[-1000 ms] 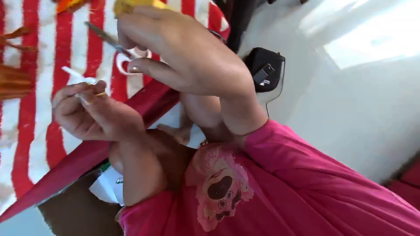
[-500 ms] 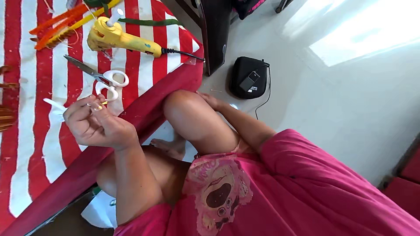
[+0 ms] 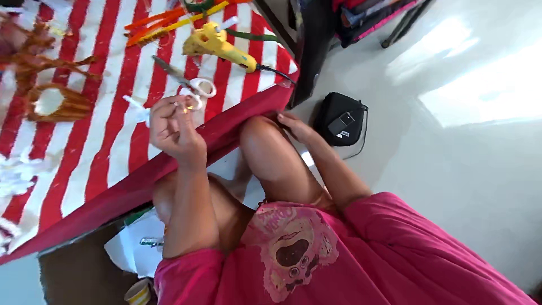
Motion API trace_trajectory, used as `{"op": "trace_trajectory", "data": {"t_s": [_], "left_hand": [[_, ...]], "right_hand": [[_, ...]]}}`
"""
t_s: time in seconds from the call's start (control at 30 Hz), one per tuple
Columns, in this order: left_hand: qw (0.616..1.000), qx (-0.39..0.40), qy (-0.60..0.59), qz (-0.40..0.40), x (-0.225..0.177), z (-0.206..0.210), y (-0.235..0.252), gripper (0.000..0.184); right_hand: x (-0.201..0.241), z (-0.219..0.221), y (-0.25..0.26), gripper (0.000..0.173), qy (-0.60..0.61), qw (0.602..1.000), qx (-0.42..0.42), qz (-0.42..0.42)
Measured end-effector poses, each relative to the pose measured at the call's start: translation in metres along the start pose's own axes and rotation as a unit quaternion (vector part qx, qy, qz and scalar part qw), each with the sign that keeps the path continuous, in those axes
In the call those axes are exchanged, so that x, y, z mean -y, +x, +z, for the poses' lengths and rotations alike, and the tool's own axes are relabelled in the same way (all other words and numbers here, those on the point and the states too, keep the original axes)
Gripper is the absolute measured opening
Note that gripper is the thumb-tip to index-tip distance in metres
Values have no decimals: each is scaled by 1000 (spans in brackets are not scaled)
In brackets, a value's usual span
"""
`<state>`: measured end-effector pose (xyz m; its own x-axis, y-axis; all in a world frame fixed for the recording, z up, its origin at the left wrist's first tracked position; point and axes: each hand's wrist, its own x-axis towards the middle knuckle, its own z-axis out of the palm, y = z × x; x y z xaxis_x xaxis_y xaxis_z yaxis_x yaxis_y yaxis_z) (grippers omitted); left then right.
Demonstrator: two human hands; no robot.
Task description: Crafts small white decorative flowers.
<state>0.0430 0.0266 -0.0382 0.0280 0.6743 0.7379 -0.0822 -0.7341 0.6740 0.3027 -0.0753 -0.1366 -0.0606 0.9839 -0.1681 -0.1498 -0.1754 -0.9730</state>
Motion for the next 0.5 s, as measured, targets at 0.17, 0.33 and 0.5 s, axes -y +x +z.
{"op": "trace_trajectory", "data": {"t_s": [0.17,0.33,0.5], "left_hand": [[973,-42,-213,-81,-23,5,27,29],[927,-30,-353,-124,-25,-4,36,23],[926,-102,-356,-73,-22,-23,47,23]], "right_hand": [[107,34,6,35,-35,942,145,-300],[185,114,45,20,-66,893,151,-420],[200,192,80,5,-90,921,51,-375]]}}
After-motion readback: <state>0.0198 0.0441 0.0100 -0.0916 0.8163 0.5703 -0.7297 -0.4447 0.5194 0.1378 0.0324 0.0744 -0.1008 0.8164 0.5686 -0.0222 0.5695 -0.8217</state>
